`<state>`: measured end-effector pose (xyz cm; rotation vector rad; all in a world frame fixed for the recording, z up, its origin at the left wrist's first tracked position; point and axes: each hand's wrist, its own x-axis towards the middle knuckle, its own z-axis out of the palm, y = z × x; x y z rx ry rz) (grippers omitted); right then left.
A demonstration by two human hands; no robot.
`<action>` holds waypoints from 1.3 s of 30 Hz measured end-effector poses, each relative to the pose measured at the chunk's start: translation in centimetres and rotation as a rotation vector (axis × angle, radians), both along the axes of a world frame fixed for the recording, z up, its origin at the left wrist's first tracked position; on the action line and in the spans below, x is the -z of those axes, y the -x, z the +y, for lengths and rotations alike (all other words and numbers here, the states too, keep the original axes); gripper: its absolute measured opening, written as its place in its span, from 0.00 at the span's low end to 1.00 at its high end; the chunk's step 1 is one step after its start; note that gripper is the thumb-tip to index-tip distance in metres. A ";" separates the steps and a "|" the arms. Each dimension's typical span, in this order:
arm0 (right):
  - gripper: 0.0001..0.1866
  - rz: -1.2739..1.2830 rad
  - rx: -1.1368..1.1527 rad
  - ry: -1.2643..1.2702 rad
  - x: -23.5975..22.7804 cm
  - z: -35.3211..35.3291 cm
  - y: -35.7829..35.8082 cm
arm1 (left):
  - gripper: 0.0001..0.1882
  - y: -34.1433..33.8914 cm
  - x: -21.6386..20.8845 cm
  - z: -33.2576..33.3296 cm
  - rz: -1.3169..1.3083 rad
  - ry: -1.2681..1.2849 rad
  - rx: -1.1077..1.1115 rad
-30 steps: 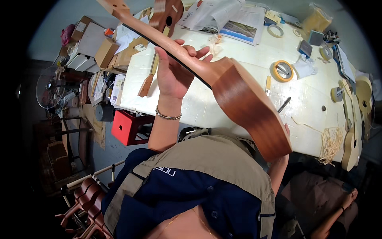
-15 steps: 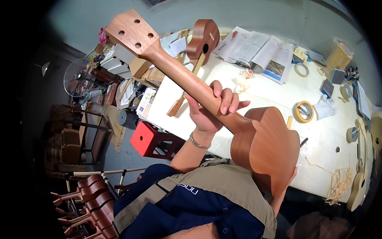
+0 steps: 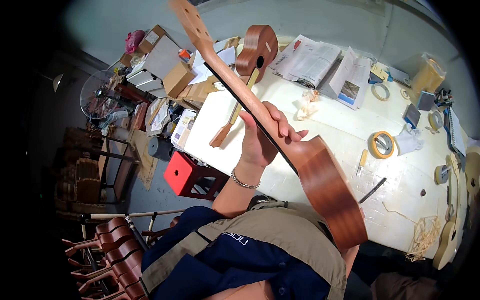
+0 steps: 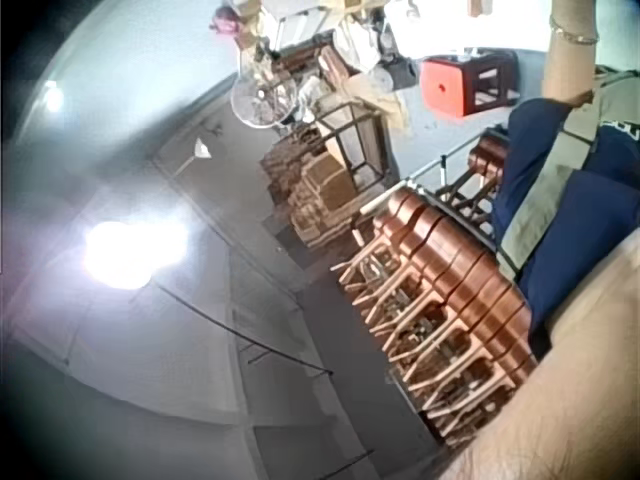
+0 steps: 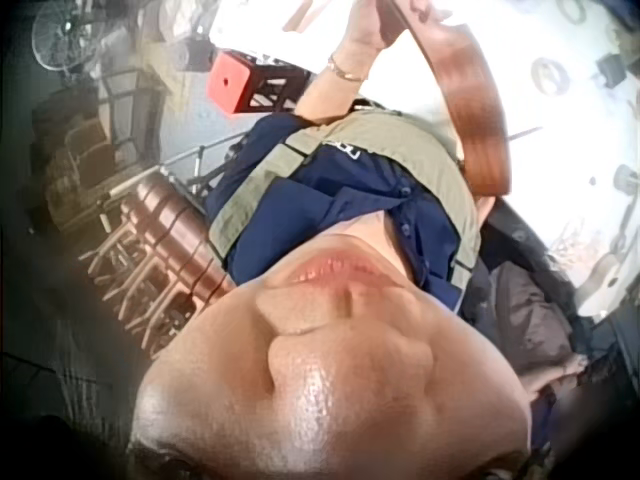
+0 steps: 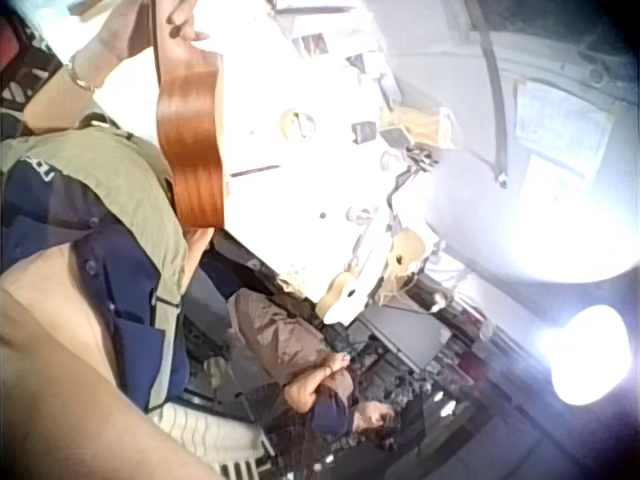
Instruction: The person applies a finish to the body of a ukulele using a brush. They rotate the instrument to coat different sides and edges, then set it down on the workbench.
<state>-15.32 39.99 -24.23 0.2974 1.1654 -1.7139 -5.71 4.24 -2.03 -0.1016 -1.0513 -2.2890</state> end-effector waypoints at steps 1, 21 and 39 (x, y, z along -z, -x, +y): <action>0.20 -0.007 -0.005 -0.010 0.0 0.2 -0.1 | 0.32 -0.1 -0.2 -0.2 -0.017 0.006 -0.022; 0.18 -0.049 -0.098 -0.102 -0.9 2.2 -1.7 | 0.30 0.4 -0.8 -1.0 -0.162 -0.161 -0.195; 0.16 0.266 -0.132 -0.202 -0.8 -4.0 3.9 | 0.20 1.0 -2.2 1.5 -0.103 0.103 -0.176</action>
